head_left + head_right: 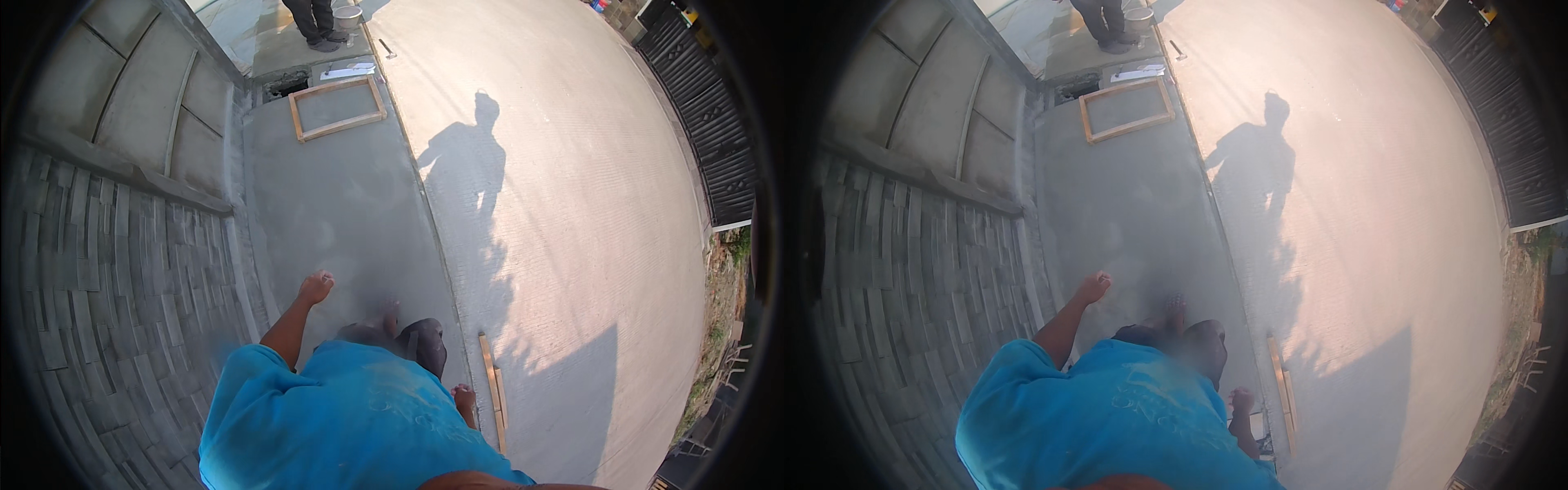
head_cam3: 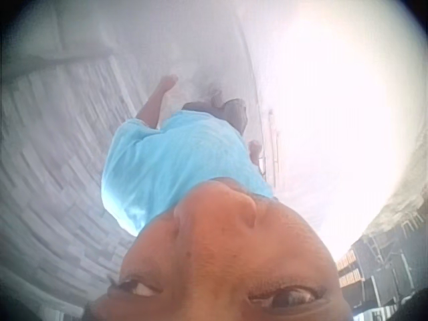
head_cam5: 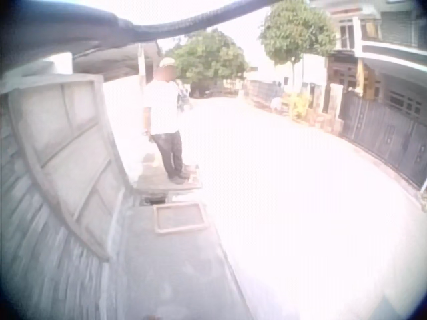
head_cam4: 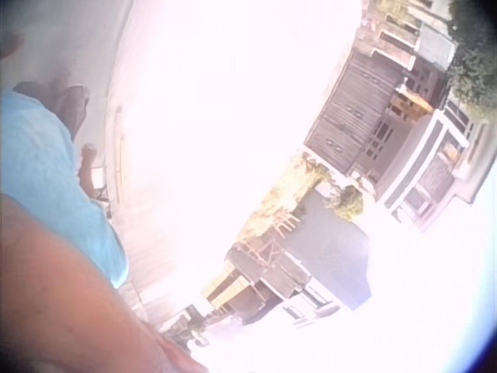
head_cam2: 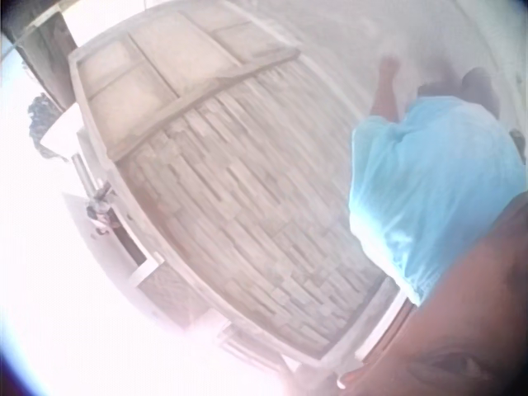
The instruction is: The person hammers nails into a wooden frame on a concrete floor, then moves the frame into a rectangular opening. They later walk to a pile of scrap wood, select two pieces, and carry them back to the work area.
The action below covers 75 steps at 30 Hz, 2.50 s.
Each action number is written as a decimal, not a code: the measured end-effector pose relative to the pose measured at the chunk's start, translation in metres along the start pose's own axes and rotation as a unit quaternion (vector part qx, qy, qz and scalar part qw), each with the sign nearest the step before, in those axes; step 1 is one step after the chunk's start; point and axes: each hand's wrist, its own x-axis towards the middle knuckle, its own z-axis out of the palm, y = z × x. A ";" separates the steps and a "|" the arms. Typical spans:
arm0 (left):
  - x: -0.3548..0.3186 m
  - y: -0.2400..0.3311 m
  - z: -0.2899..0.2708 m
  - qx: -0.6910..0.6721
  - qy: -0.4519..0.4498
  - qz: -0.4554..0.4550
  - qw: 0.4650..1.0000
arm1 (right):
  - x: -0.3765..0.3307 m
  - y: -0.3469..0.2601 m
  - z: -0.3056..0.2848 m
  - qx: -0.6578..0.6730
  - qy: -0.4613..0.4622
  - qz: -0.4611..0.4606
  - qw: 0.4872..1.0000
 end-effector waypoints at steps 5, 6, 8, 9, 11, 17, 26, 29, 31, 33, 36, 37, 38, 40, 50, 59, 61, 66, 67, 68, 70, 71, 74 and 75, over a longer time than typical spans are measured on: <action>0.073 0.047 -0.044 -0.033 0.057 -0.045 0.997 | 0.079 -0.100 -0.019 -0.068 -0.019 0.020 0.997; 0.086 0.043 -0.044 -0.039 0.060 -0.053 0.996 | 0.080 -0.139 -0.026 -0.150 -0.034 0.009 0.988; 0.120 0.032 -0.036 -0.073 0.054 -0.110 0.990 | 0.107 -0.193 -0.040 -0.168 -0.043 0.030 0.984; 0.136 0.032 -0.027 -0.065 0.040 -0.126 0.989 | 0.151 -0.194 -0.054 -0.105 -0.032 0.057 0.992; 0.163 -0.016 -0.007 -0.008 -0.008 -0.164 0.986 | 0.210 -0.252 -0.057 -0.083 -0.031 0.055 0.995; 0.275 0.078 -0.012 -0.040 0.025 -0.216 0.975 | 0.403 -0.590 -0.041 -0.290 0.123 -0.298 0.901; 0.459 0.257 -0.098 -0.052 0.017 -0.215 0.975 | 0.323 -1.136 0.181 -0.237 -0.064 -0.601 0.760; 0.575 0.298 -0.120 -0.085 0.092 -0.218 0.968 | 0.360 -1.201 0.212 -0.282 -0.086 -0.592 0.750; 0.651 0.346 -0.151 -0.139 0.127 -0.210 0.959 | 0.414 -1.206 0.201 -0.295 -0.094 -0.544 0.780; 0.716 0.458 -0.214 -0.181 0.134 -0.116 0.967 | 0.493 -1.184 0.151 -0.303 -0.087 -0.440 0.841; 0.764 0.579 -0.331 -0.183 0.146 -0.038 0.972 | 0.532 -1.161 0.102 -0.155 -0.023 -0.157 0.975; 0.778 0.609 -0.365 -0.212 0.136 -0.030 0.967 | 0.530 -1.155 0.082 -0.035 -0.014 -0.097 0.995; 0.804 0.620 -0.382 -0.218 0.170 -0.003 0.961 | 0.538 -1.167 0.076 0.021 -0.021 -0.063 0.998; 0.863 0.675 -0.423 -0.173 0.208 0.031 0.962 | 0.573 -1.189 0.087 0.038 -0.066 -0.021 0.997; 1.033 0.719 -0.365 -0.170 0.088 -0.187 0.964 | 0.759 -1.641 0.221 -0.140 -0.207 -0.109 0.962; 0.963 0.771 -0.362 -0.392 0.317 -0.351 0.789 | 0.760 -2.139 0.408 -0.146 -0.169 -0.656 0.721; 0.956 0.771 -0.347 -0.434 0.312 -0.375 0.758 | 0.728 -2.161 0.461 -0.102 -0.251 -0.556 0.786; 0.956 0.748 -0.285 -0.406 0.171 -0.417 0.795 | 0.616 -2.026 0.587 -0.411 -0.292 -0.643 0.576; 0.974 0.736 -0.292 -0.398 0.122 -0.398 0.818 | 0.633 -2.006 0.592 -0.451 -0.304 -0.677 0.495; 0.983 0.727 -0.296 -0.425 0.132 -0.407 0.798 | 0.608 -1.978 0.594 -0.524 -0.342 -0.638 0.449; 1.021 0.718 -0.333 -0.469 0.150 -0.393 0.776 | 0.687 -1.937 0.598 -0.514 -0.382 -0.578 0.507; 1.012 0.718 -0.333 -0.453 0.180 -0.381 0.786 | 0.636 -1.904 0.595 -0.507 -0.417 -0.374 0.655; 1.051 0.697 -0.411 -0.442 0.366 -0.321 0.753 | 0.644 -1.884 0.562 -0.571 -0.399 -0.401 0.595; 1.057 0.684 -0.435 -0.423 0.356 -0.303 0.776 | 0.666 -1.883 0.554 -0.595 -0.406 -0.521 0.459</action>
